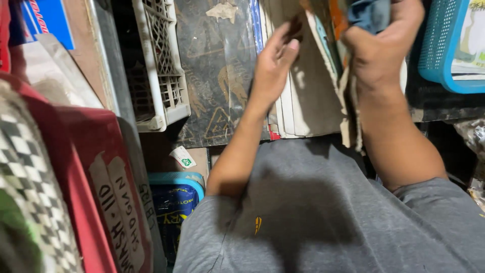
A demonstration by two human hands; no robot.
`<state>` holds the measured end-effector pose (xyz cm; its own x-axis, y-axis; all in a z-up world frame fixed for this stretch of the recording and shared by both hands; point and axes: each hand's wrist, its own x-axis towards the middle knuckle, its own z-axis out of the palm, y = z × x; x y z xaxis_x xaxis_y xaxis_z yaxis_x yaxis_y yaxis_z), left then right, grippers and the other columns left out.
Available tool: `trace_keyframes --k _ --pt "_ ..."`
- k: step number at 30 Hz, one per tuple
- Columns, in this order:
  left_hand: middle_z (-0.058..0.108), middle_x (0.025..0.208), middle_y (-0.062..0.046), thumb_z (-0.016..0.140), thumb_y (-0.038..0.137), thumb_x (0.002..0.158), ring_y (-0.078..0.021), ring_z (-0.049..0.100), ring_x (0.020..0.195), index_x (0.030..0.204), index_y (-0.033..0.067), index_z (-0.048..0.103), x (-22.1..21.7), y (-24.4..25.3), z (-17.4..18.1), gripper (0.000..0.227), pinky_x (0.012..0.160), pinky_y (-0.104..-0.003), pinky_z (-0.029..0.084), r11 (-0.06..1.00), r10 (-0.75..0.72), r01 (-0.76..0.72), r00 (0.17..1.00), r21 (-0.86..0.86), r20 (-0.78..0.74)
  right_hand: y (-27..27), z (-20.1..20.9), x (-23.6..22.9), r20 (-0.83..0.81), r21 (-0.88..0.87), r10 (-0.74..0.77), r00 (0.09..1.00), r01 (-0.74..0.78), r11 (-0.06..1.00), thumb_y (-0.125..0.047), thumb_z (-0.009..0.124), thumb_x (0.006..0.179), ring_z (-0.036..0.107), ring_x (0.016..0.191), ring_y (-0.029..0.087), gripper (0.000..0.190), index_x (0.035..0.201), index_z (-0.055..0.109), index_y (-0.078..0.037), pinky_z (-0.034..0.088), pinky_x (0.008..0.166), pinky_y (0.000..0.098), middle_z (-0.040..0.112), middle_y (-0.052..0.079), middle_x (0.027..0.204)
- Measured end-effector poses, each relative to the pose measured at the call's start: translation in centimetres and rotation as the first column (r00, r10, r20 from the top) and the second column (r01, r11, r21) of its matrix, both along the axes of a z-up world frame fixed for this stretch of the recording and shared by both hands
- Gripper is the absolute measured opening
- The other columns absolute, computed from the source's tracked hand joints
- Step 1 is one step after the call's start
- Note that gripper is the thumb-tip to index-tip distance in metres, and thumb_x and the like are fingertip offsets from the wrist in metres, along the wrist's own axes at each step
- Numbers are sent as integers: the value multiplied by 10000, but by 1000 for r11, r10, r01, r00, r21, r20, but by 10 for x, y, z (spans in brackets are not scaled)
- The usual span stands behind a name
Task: The person wipes the surface of several documents and papers with a blue cloth. They flip through the stack, cleaning each page individually on a cluttered workbench.
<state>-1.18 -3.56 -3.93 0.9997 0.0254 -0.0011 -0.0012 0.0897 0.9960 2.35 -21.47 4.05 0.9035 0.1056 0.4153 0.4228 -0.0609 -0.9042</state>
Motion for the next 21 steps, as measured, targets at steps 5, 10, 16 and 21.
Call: trace_keyframes --k 5,10,16,21 --pt "247 1661 -306 323 748 968 -457 218 1589 1487 -23 447 -6 -25 3 938 1307 -607 248 938 -112 73 989 338 98 -17 8 -10 -60 52 -66 996 69 996 182 487 872 468 1114 316 557 1406 395 54 409 1054 373 502 241 1343" --pt "21 1868 -21 424 695 1089 -307 -47 1816 1702 360 228 -9 -48 26 726 1565 -640 63 868 -154 -68 905 492 397 -61 4 -17 -264 211 4 964 54 976 206 619 1089 521 1127 210 682 1637 365 -112 430 1105 290 566 117 1495" --pt "-48 1913 11 678 637 1084 -387 133 1862 1714 511 183 -13 -46 65 810 1623 -592 193 806 -156 -125 898 578 411 -68 -9 -4 270 2 -182 946 188 982 165 804 1004 509 933 266 230 933 602 82 444 982 424 595 163 1018" --pt "-88 1910 39 671 698 1083 -330 -34 1872 1704 569 122 -2 -52 63 839 1637 -605 150 790 -186 -128 882 599 433 -123 -59 10 216 35 -191 958 188 982 56 925 1029 535 776 222 301 1022 628 105 482 810 370 658 205 941"
